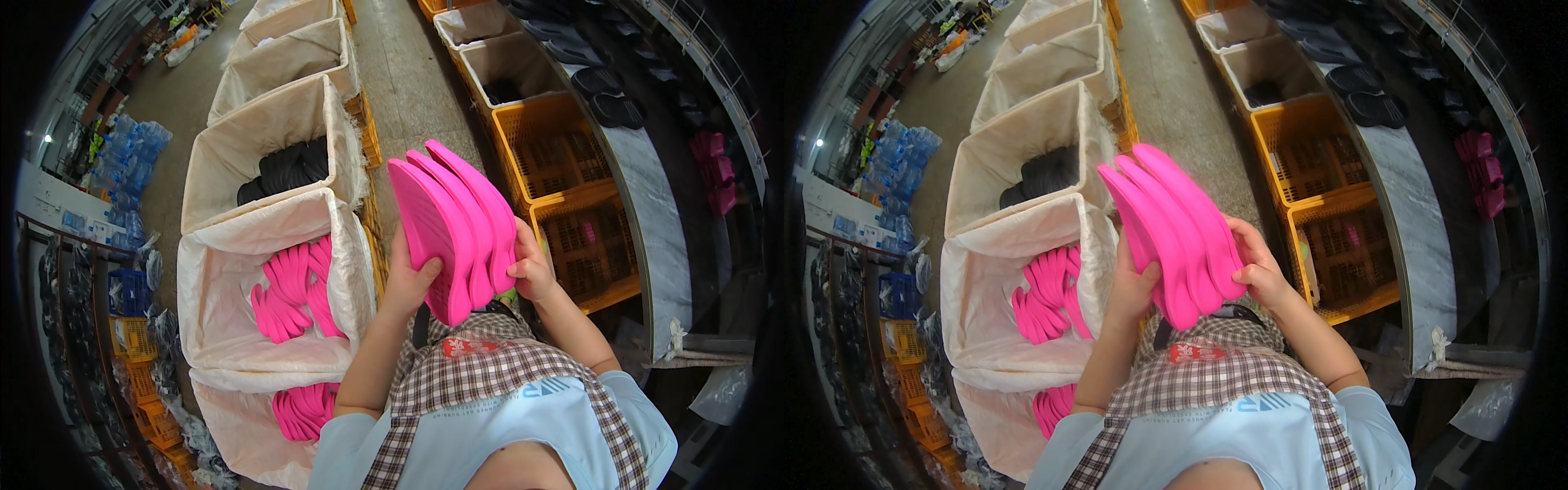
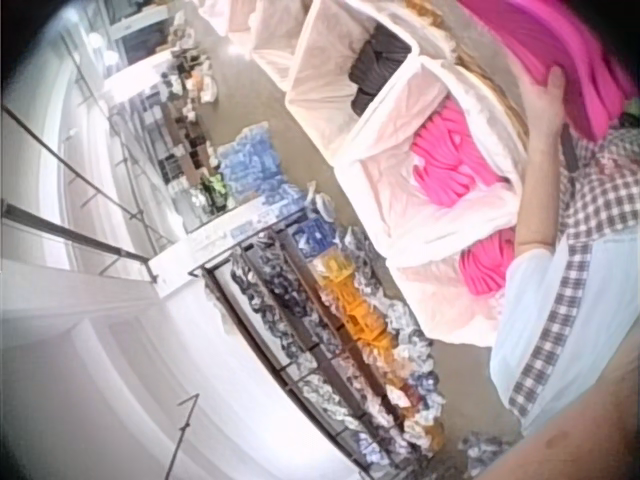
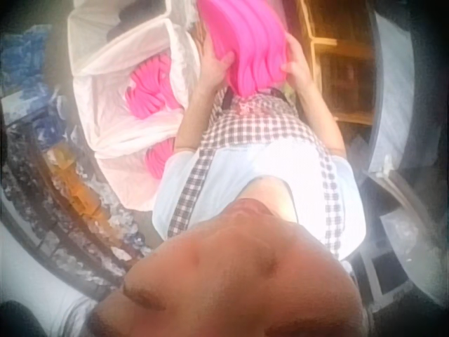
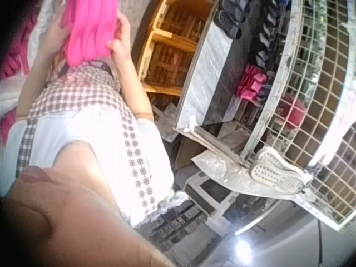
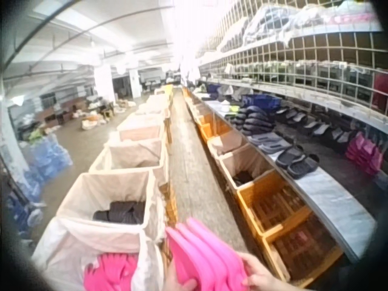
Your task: The person picks up stacks of gray and pink slippers from bins, inspects them by turning them over, places them on a table, and then puts a stack of gray slippers into a plastic bag. The person also writes on a small paper form at the table.
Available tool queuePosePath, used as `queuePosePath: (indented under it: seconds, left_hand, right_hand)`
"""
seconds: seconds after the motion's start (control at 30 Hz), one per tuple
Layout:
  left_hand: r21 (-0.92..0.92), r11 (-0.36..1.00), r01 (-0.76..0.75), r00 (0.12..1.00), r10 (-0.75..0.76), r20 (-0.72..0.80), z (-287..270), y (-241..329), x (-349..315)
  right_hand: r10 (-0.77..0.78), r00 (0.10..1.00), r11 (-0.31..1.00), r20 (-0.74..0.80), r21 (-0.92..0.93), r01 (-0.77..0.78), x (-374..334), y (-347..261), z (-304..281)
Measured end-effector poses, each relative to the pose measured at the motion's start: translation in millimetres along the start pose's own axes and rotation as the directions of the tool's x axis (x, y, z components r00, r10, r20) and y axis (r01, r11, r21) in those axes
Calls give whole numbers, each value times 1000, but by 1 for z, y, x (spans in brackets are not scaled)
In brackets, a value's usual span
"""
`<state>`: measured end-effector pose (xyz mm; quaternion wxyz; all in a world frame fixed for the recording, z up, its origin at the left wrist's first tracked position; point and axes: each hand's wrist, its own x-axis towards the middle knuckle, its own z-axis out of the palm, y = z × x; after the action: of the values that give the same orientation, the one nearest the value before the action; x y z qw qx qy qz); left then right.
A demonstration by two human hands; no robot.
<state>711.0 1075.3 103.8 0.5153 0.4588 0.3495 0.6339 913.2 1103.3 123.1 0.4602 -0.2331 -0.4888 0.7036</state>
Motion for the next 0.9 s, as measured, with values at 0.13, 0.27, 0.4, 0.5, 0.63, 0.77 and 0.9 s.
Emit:
queuePosePath:
  seconds: [0.13, 0.27, 0.4, 0.5, 0.63, 0.77, 0.9]
  left_hand:
    - [154, 985, -82, 976, 111, -186, 3, -11, -3]
    - [-359, 898, 255, 951, -300, -75, -22, -31, 14]
    - [-696, 610, 378, 915, -361, 181, -33, -45, 11]
    - [-478, 821, 312, 950, -268, 161, -31, -44, -1]
    - [-534, 817, 217, 976, -183, 118, -25, -37, -13]
    - [-489, 853, 183, 983, -154, 100, -24, -31, -17]
    - [-513, 828, 227, 973, -207, 97, -24, -32, -18]
  right_hand:
    - [-140, 989, 975, 51, -165, 146, 5, 2, 9]
    - [-184, 963, 815, 198, -517, 262, 10, -15, 22]
    - [-23, 966, 905, 257, -405, 129, 21, -34, 40]
    - [14, 963, 914, 268, -394, 96, 25, -38, 55]
    - [9, 959, 892, 282, -436, 120, 27, -35, 64]
    - [-22, 961, 892, 276, -428, 144, 27, -30, 65]
    - [-42, 965, 890, 257, -430, 153, 26, -25, 63]
